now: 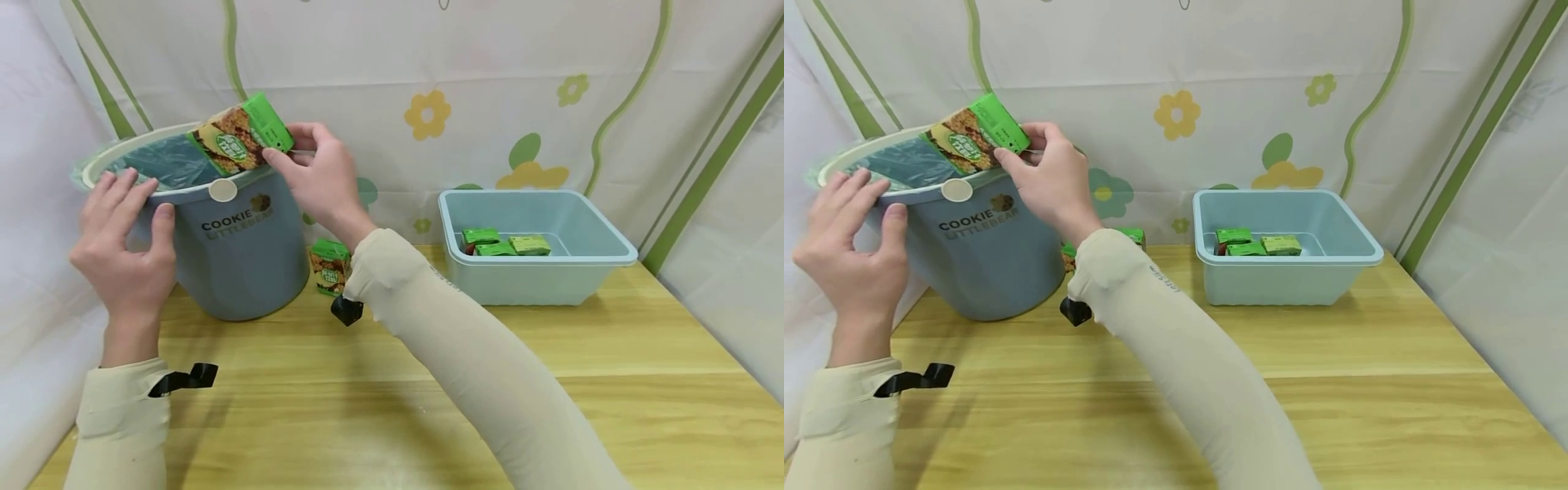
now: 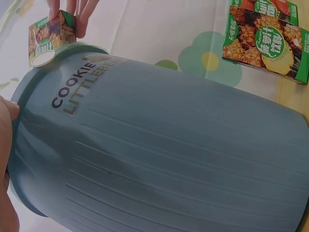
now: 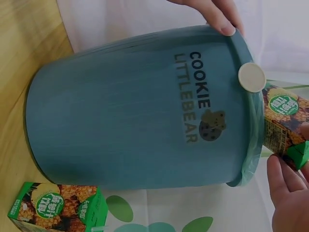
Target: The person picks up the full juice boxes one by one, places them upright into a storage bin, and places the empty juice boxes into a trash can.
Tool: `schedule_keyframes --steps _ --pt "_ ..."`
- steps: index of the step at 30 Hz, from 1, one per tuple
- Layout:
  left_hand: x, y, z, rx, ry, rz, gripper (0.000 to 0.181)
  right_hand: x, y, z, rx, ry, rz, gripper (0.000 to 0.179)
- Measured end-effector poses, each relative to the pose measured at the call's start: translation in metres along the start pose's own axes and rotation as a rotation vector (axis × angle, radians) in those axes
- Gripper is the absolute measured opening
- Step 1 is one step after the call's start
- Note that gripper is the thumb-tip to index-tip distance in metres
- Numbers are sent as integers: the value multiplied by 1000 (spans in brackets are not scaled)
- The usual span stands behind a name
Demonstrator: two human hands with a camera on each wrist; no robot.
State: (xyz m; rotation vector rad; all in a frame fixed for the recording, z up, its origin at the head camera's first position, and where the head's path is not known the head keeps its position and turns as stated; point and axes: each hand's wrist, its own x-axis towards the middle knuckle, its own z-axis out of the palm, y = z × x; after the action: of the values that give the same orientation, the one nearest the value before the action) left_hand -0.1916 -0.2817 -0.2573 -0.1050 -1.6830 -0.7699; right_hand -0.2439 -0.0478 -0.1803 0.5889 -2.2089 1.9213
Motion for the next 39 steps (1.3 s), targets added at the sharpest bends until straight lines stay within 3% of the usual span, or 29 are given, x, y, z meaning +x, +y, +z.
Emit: schedule_keyframes --steps 7,22,32,39 --pt "-1 3 4 -7 12 -7 37 7 1 4 -90 -27 27 48" --pt "3 1 -2 -16 59 -18 36 19 -21 20 -458 -93 71 50" --pt "3 4 -2 -25 75 -12 36 14 -24 30 -684 -105 1 53" --pt "3 4 -1 -34 72 -12 37 13 -23 30 -721 -117 -7 50"
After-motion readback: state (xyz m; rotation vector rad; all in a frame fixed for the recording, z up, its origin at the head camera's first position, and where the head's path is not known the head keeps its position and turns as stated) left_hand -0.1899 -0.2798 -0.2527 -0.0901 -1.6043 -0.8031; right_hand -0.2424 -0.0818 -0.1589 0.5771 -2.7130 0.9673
